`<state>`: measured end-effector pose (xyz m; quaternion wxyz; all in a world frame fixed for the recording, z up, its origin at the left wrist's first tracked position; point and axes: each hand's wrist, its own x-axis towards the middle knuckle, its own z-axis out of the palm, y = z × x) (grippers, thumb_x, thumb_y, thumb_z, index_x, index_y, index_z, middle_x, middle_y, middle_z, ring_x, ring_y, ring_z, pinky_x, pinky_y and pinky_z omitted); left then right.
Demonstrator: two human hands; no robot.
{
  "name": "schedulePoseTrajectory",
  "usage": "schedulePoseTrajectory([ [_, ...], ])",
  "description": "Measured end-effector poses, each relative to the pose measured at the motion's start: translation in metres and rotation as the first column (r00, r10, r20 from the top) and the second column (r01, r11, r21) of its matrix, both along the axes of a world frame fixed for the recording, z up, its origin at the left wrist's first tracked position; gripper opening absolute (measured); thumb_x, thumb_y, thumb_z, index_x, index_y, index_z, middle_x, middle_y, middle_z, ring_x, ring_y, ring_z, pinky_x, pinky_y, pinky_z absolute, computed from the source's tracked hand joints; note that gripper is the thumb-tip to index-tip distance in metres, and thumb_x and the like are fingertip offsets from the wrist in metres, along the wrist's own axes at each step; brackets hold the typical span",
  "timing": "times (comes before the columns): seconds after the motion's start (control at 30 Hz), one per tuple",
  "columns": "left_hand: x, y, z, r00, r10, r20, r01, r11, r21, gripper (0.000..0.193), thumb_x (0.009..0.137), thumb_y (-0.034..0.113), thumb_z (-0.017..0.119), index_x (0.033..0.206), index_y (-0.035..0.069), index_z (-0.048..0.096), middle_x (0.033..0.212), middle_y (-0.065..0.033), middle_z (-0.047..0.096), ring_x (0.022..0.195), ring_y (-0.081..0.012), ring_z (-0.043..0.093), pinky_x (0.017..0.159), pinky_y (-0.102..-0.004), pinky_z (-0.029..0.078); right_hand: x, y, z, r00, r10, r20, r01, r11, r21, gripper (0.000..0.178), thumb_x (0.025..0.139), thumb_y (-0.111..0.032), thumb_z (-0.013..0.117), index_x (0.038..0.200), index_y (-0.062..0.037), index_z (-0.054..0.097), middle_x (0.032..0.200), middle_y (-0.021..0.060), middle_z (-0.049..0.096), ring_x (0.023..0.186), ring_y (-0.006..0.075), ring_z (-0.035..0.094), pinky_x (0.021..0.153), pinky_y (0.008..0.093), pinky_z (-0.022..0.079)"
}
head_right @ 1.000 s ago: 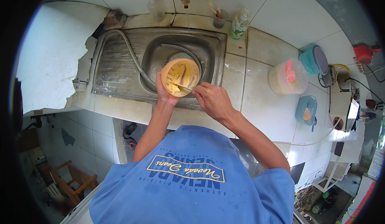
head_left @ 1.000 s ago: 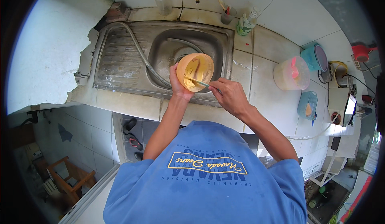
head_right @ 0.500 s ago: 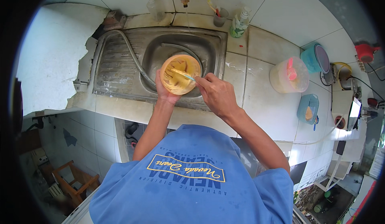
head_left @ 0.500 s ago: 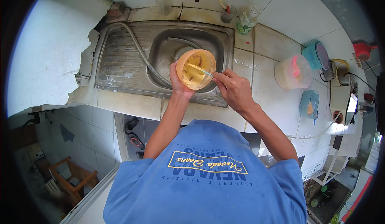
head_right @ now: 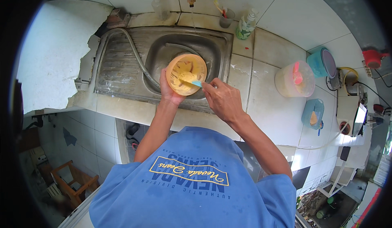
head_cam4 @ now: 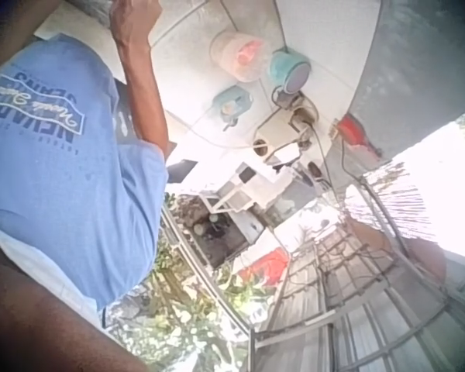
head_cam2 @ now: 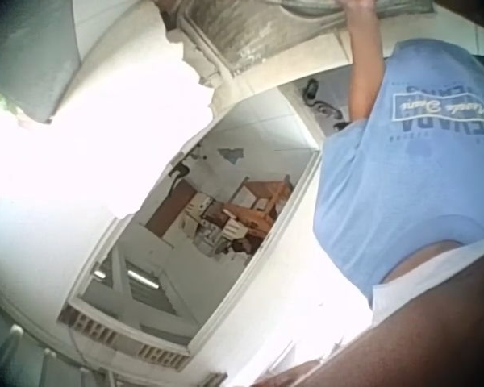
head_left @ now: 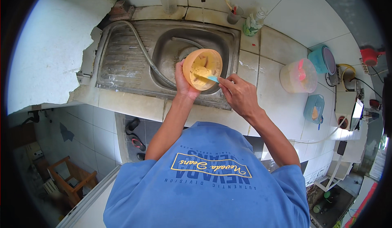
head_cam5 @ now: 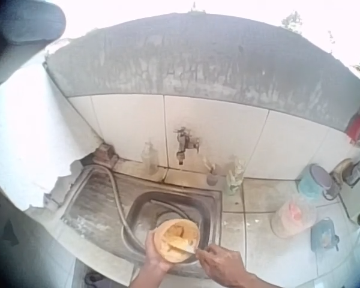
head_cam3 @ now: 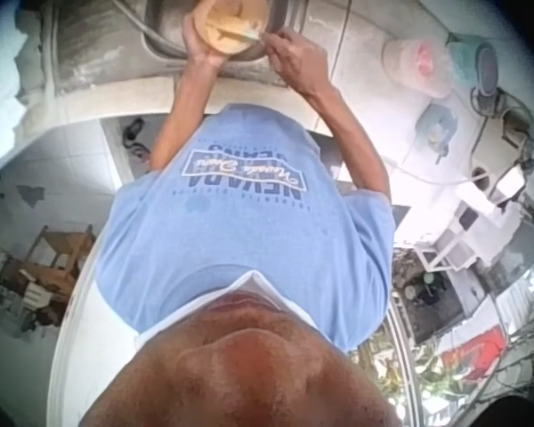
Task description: Mixing dental alginate powder with water in a rubber bowl to prepare for a dental impression.
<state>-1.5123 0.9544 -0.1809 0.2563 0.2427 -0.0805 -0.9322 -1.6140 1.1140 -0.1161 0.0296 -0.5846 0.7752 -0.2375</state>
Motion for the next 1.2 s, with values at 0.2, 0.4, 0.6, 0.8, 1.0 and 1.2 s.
schedulePoseTrajectory([
  [0.2,-0.002,-0.006,0.020,0.998,0.061,-0.031,-0.058,0.992,0.109,0.053,0.091,0.037,0.034,0.127,0.005,0.054,0.126,-0.0136,0.058,0.116,-0.0312,0.055,0.100,-0.0479,0.045,0.021,0.007,-0.008,0.998,-0.058,0.012,0.058,0.995,-0.076,0.046,0.082,-0.008,0.068,0.125,-0.0244,0.063,0.089,0.0038,0.058,0.065,0.0224,0.063,0.052,0.0352,0.052],
  [0.4,0.005,-0.029,0.008,0.974,0.190,-0.121,-0.167,0.970,0.175,0.047,0.094,0.035,0.040,0.129,0.006,0.053,0.130,-0.0143,0.056,0.120,-0.0330,0.053,0.104,-0.0530,0.042,0.021,0.036,-0.003,0.997,-0.065,0.043,0.063,0.997,0.034,0.046,0.084,-0.008,0.067,0.126,-0.0256,0.063,0.088,0.0050,0.057,0.062,0.0227,0.061,0.052,0.0352,0.051],
  [0.6,0.001,-0.029,0.010,0.970,0.165,-0.180,-0.134,0.976,0.172,0.047,0.094,0.036,0.042,0.130,0.008,0.052,0.128,-0.0134,0.056,0.119,-0.0325,0.054,0.101,-0.0527,0.044,0.028,0.026,0.006,0.548,-0.192,0.814,0.307,0.951,0.018,0.033,0.093,-0.014,0.062,0.125,-0.0046,0.060,0.080,0.0036,0.064,0.055,0.0103,0.056,0.045,0.0270,0.045],
  [0.8,0.000,-0.014,0.008,0.964,0.132,-0.229,-0.086,0.976,0.200,0.046,0.095,0.041,0.048,0.128,0.009,0.054,0.126,-0.0108,0.059,0.116,-0.0311,0.056,0.099,-0.0515,0.046,0.030,-0.005,0.013,-0.045,-0.185,0.982,0.258,0.947,0.191,0.035,0.096,-0.020,0.061,0.122,0.0030,0.059,0.078,0.0058,0.067,0.045,0.0030,0.043,0.041,0.0171,0.032],
  [1.0,0.008,-0.029,0.015,0.917,0.208,-0.340,-0.142,0.967,0.209,0.049,0.096,0.042,0.047,0.131,0.009,0.051,0.131,-0.0117,0.055,0.122,-0.0318,0.052,0.104,-0.0536,0.041,0.035,0.041,0.009,0.308,-0.309,0.900,0.375,0.909,0.184,0.023,0.092,-0.012,0.064,0.113,-0.0018,0.069,0.078,0.0069,0.067,0.050,0.0055,0.050,0.045,0.0207,0.040],
  [1.2,0.004,-0.022,0.019,0.937,0.173,-0.303,-0.108,0.970,0.219,0.054,0.094,0.044,0.049,0.135,0.009,0.049,0.135,-0.0139,0.053,0.126,-0.0362,0.049,0.111,-0.0609,0.031,0.037,-0.017,-0.003,0.974,-0.123,0.189,0.190,0.901,-0.390,0.034,0.082,-0.003,0.070,0.114,-0.0152,0.071,0.085,0.0074,0.063,0.058,0.0149,0.057,0.051,0.0275,0.046],
])
